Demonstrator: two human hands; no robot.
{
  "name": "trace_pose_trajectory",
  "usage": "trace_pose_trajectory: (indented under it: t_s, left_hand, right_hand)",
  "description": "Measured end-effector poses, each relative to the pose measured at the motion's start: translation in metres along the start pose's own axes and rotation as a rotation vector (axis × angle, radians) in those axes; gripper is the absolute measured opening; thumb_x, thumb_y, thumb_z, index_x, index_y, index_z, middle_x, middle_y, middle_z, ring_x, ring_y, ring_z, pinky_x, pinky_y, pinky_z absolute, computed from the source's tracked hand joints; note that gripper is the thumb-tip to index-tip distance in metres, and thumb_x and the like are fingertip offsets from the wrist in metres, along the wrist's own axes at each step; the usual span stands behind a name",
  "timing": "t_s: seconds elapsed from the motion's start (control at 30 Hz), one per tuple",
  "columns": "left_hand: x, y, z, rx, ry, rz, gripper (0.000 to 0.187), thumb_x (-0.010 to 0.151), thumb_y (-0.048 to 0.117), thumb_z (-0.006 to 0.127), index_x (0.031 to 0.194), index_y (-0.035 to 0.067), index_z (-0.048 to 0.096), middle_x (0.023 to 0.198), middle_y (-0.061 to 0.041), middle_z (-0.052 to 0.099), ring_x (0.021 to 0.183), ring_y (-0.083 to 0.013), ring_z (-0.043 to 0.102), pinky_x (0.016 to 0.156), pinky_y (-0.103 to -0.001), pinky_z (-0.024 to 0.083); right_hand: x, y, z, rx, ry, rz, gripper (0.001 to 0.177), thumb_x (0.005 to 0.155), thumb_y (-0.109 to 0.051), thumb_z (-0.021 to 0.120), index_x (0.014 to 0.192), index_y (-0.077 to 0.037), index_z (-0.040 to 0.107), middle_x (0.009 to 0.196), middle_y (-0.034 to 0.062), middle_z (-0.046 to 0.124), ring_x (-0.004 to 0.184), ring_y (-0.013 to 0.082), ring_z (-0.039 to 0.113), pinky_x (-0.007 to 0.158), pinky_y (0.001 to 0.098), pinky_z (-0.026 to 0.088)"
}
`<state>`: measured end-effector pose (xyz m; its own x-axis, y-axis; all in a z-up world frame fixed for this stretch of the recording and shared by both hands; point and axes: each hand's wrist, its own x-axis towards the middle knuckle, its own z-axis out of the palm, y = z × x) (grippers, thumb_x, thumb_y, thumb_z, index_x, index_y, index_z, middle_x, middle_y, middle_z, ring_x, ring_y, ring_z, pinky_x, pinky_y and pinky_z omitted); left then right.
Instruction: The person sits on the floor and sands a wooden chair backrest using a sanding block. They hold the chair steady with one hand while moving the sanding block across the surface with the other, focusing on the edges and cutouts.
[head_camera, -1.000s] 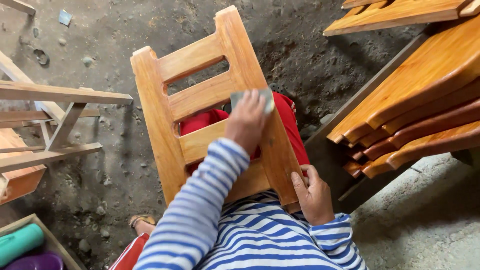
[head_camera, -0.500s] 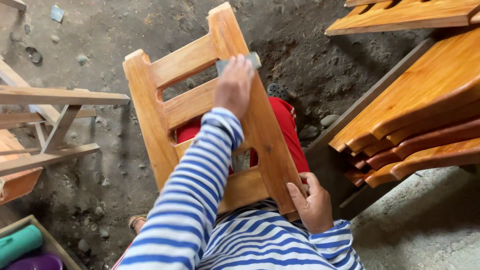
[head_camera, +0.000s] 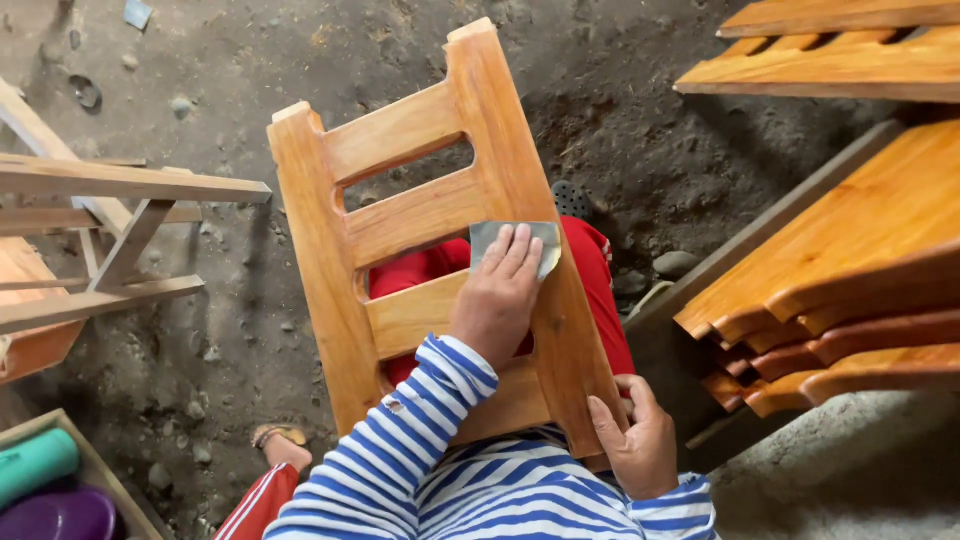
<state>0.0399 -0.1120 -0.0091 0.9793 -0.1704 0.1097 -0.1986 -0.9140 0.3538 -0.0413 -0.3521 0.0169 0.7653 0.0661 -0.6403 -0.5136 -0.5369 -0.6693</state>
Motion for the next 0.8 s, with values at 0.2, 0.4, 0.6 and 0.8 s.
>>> trace_pose_trajectory:
  t_s: [0.2,0.4,0.6,0.8]
  left_hand:
    - [0.078,-0.085,0.037,0.114,0.071,0.089,0.037,0.103,0.003,0.049,0.137,-0.01,0.056,0.142,-0.031,0.055,0.134,-0.0461,0.053,0.121,-0.047,0.039]
    - [0.187,-0.165,0.039,-0.003,0.133,-0.205,0.019,0.102,0.008,0.054,0.112,-0.005,0.063,0.107,-0.018,0.061,0.101,-0.0326,0.06,0.085,-0.043,0.054]
    - [0.186,-0.181,0.055,0.078,0.033,-0.293,0.029,0.105,0.015,0.051,0.126,-0.004,0.061,0.134,-0.023,0.059,0.125,-0.039,0.053,0.103,-0.047,0.049]
    - [0.079,-0.105,0.025,0.127,0.076,-0.048,0.037,0.105,0.012,0.053,0.136,-0.009,0.059,0.141,-0.029,0.056,0.134,-0.0457,0.05,0.119,-0.048,0.038]
  right_hand:
    - [0.002,-0.003,0.0,0.024,-0.021,0.039,0.036,0.082,-0.04,0.071,0.104,-0.012,0.066,0.058,0.0022,0.066,0.052,0.0116,0.054,0.051,0.0318,0.045]
    - [0.004,-0.041,-0.005,0.043,-0.041,0.125,0.038,0.081,-0.042,0.07,0.105,-0.012,0.069,0.067,0.0039,0.077,0.059,0.0139,0.068,0.056,0.0311,0.051]
    - [0.009,-0.031,-0.002,0.04,-0.007,0.01,0.032,0.083,-0.039,0.072,0.101,-0.013,0.068,0.062,0.0017,0.072,0.055,0.0107,0.061,0.054,0.03,0.047]
    - [0.003,-0.025,0.001,0.051,0.033,-0.001,0.035,0.088,-0.039,0.063,0.108,-0.011,0.068,0.086,0.0068,0.083,0.075,0.0129,0.073,0.065,0.032,0.054]
